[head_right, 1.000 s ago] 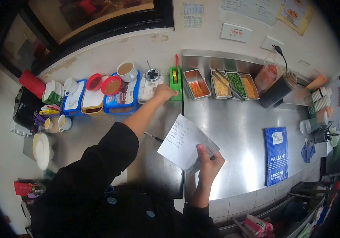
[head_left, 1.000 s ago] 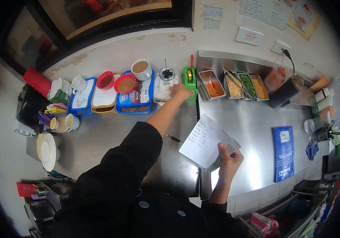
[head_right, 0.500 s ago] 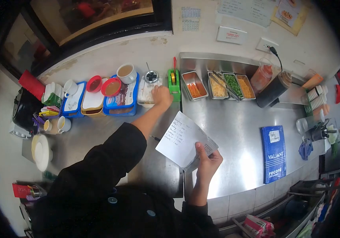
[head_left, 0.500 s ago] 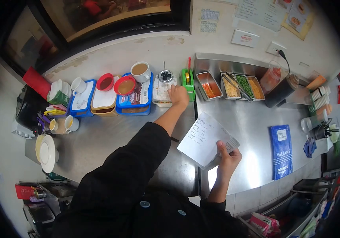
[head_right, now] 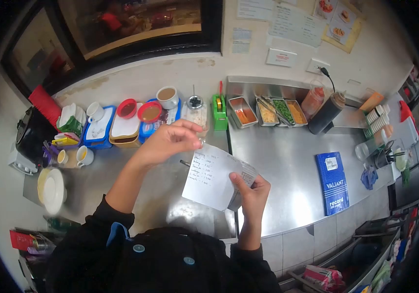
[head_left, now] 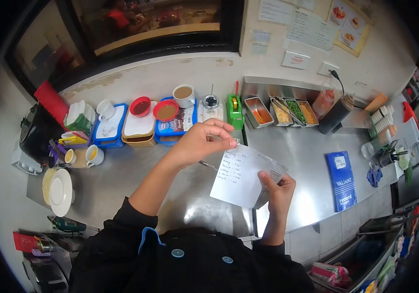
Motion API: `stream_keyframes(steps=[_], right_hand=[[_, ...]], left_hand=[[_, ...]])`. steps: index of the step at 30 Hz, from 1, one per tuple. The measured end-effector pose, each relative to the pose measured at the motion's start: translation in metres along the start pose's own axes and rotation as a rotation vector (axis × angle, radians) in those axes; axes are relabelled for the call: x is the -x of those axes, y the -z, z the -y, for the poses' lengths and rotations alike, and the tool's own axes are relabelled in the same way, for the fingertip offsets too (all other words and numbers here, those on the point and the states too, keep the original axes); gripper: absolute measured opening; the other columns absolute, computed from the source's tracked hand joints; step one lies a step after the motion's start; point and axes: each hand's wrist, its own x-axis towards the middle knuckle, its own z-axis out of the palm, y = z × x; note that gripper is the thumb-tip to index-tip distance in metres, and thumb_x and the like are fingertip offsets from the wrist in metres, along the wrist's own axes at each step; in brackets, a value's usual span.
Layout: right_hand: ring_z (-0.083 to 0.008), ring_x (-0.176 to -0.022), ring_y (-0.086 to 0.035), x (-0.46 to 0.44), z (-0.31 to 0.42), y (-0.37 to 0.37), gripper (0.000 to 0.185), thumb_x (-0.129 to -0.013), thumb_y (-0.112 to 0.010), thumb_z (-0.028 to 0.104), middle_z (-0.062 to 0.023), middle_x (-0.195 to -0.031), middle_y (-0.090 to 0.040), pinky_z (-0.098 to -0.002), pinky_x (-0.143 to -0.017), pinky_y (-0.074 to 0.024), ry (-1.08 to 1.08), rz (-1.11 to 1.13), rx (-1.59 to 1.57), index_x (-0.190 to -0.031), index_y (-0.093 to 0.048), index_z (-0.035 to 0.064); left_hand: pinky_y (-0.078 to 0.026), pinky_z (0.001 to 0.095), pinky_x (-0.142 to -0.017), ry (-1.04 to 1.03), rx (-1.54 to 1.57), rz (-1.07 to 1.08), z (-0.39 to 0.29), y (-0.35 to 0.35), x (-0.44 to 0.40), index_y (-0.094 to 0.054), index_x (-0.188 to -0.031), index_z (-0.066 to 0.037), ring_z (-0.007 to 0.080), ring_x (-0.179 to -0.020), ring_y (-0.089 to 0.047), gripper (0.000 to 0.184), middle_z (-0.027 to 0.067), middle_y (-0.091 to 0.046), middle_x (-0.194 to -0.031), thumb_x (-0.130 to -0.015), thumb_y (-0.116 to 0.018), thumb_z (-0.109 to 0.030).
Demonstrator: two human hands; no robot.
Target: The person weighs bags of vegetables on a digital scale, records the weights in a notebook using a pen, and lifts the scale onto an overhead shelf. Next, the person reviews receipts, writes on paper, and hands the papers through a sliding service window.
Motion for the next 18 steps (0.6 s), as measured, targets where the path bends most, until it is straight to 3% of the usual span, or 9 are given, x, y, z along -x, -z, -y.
stream_keyframes(steps=[2,4,5,7,10,13,17,18], right_hand=[[-0.0096,-0.067,-0.058,0.012,0.004,-0.012,0.019,-0.074,-0.073,0.007,-0.0059,-0.077,-0.066,-0.0227,-0.064,-0.045,0.005,0.014,-0.014,-0.088,-0.066,-0.0046],[-0.0094,-0.068,-0.058,0.023,0.009,-0.025,0.019,-0.074,-0.073,0.006,-0.0064,-0.079,-0.066,-0.0223,-0.064,-0.0454,0.013,0.027,-0.028,-0.089,-0.067,-0.0053],[-0.0093,-0.068,-0.058,0.029,0.011,-0.031,0.018,-0.074,-0.073,0.005,-0.0062,-0.079,-0.066,-0.0224,-0.064,-0.0454,0.013,0.041,-0.026,-0.088,-0.067,-0.0055],[-0.0093,-0.068,-0.058,0.041,0.014,-0.042,0.018,-0.074,-0.073,0.004,-0.006,-0.078,-0.066,-0.0225,-0.063,-0.0454,0.03,0.059,-0.024,-0.087,-0.066,-0.0056],[-0.0082,-0.068,-0.056,0.056,0.013,-0.055,0.015,-0.076,-0.071,0.006,-0.0046,-0.076,-0.065,-0.0232,-0.061,-0.0452,0.024,0.074,0.174,-0.085,-0.066,-0.0055],[-0.0086,-0.068,-0.056,0.066,-0.003,-0.073,0.018,-0.076,-0.071,0.008,-0.0048,-0.076,-0.065,-0.0234,-0.062,-0.0454,0.071,0.099,0.213,-0.088,-0.067,-0.005],[-0.0083,-0.067,-0.057,0.081,-0.017,-0.104,0.016,-0.076,-0.071,0.006,-0.0048,-0.077,-0.066,-0.0228,-0.061,-0.0456,0.08,0.145,0.145,-0.087,-0.067,-0.0048],[-0.0083,-0.066,-0.058,0.083,-0.02,-0.11,0.015,-0.076,-0.071,0.005,-0.0049,-0.077,-0.066,-0.0226,-0.06,-0.046,0.114,0.151,0.128,-0.085,-0.066,-0.0048]], left_hand=[[-0.042,0.0294,-0.089,-0.016,-0.018,-0.01,-0.003,0.006,0.016,-0.068,-0.086,-0.001,0.015,-0.104,-0.051,0.017,0.0083,-0.052,-0.116,-0.08,-0.069,-0.017],[-0.048,0.0256,-0.074,-0.106,-0.033,-0.077,0.0,0.01,0.029,-0.069,-0.086,-0.004,0.0134,-0.091,-0.059,0.015,0.0101,-0.06,-0.104,-0.077,-0.072,-0.015],[-0.048,0.0256,-0.074,-0.117,-0.033,-0.081,0.005,0.012,0.035,-0.069,-0.086,-0.004,0.0134,-0.091,-0.059,0.015,0.0101,-0.06,-0.104,-0.077,-0.072,-0.015],[-0.049,0.023,-0.065,0.057,0.086,-0.124,0.013,0.017,0.046,-0.068,-0.092,-0.005,0.0112,-0.078,-0.062,0.018,0.0083,-0.066,-0.088,-0.075,-0.073,-0.009],[-0.05,0.0221,-0.062,0.019,-0.095,-0.23,0.014,0.022,0.067,-0.065,-0.099,-0.005,0.0086,-0.069,-0.061,0.026,0.0052,-0.066,-0.076,-0.073,-0.072,-0.004],[-0.05,0.0229,-0.063,-0.15,-0.061,-0.305,0.03,0.032,0.086,-0.062,-0.105,-0.005,0.0081,-0.068,-0.06,0.034,0.0052,-0.065,-0.076,-0.072,-0.072,-0.003],[-0.05,0.0231,-0.064,-0.108,0.043,-0.401,0.032,0.053,0.118,-0.06,-0.11,-0.007,0.0094,-0.07,-0.059,0.039,0.0049,-0.06,-0.083,-0.073,-0.072,-0.004],[-0.05,0.0229,-0.065,-0.175,-0.096,-0.44,0.035,0.059,0.124,-0.062,-0.108,-0.008,0.0104,-0.072,-0.058,0.036,0.0053,-0.055,-0.087,-0.073,-0.071,-0.004]])
